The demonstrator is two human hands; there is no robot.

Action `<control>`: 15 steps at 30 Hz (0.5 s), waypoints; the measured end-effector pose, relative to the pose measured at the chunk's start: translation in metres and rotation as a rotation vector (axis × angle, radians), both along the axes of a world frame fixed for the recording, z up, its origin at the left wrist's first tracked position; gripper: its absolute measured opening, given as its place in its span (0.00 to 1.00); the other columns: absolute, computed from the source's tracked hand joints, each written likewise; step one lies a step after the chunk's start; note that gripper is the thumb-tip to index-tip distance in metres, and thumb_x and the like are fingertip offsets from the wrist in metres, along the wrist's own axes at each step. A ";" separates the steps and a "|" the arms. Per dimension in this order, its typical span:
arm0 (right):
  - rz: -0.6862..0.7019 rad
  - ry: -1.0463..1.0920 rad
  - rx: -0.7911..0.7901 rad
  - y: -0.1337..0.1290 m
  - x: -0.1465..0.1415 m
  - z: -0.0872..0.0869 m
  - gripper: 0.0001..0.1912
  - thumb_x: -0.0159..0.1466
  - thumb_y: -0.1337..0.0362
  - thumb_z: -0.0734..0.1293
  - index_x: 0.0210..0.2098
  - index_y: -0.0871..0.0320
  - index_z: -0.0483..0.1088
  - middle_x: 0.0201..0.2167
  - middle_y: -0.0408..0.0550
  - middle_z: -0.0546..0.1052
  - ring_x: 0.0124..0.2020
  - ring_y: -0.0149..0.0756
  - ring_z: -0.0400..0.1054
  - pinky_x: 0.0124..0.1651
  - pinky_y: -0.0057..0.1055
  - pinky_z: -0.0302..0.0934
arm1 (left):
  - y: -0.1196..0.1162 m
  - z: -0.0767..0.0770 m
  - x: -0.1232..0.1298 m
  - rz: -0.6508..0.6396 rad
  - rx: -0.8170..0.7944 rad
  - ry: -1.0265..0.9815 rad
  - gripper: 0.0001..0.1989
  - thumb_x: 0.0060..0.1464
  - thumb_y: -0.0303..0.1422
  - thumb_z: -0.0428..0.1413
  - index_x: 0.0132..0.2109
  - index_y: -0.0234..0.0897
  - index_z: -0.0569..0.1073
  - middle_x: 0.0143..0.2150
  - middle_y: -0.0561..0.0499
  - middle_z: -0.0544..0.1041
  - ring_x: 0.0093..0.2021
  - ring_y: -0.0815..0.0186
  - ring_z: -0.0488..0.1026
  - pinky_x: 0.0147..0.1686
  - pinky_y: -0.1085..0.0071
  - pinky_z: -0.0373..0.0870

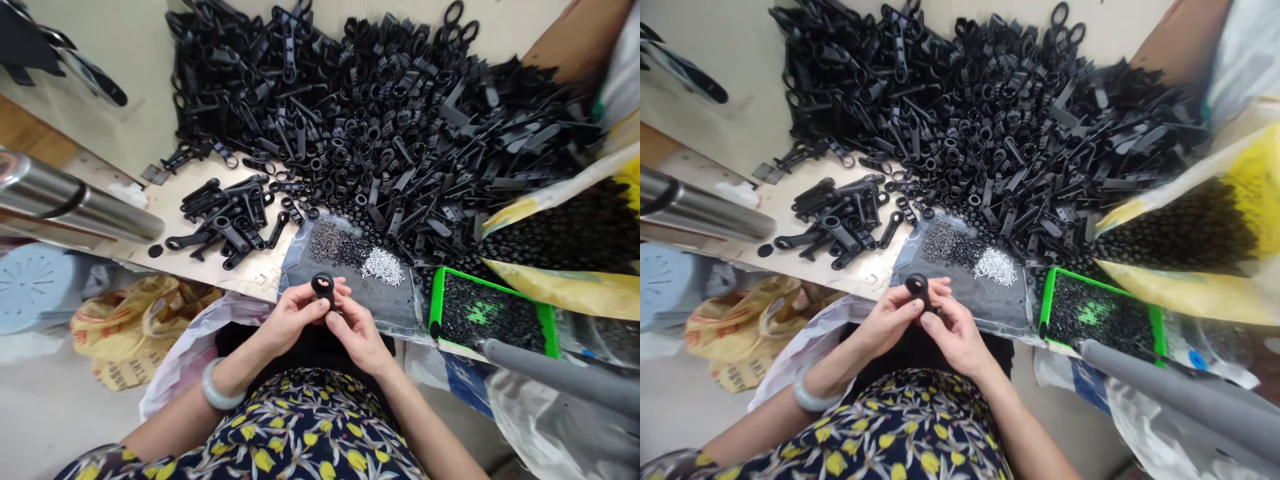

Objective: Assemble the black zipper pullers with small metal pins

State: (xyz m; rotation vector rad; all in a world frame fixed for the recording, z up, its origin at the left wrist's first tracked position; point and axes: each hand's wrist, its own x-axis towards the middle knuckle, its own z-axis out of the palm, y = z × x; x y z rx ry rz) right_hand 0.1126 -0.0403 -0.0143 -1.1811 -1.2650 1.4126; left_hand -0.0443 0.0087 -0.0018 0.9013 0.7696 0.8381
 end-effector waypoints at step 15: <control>0.058 -1.198 0.487 0.032 0.066 -0.005 0.16 0.73 0.49 0.67 0.49 0.53 0.78 0.48 0.51 0.81 0.47 0.43 0.73 0.49 0.39 0.61 | 0.102 0.004 0.019 -0.045 1.111 0.857 0.09 0.67 0.32 0.55 0.48 0.38 0.80 0.43 0.47 0.82 0.45 0.59 0.74 0.51 0.60 0.67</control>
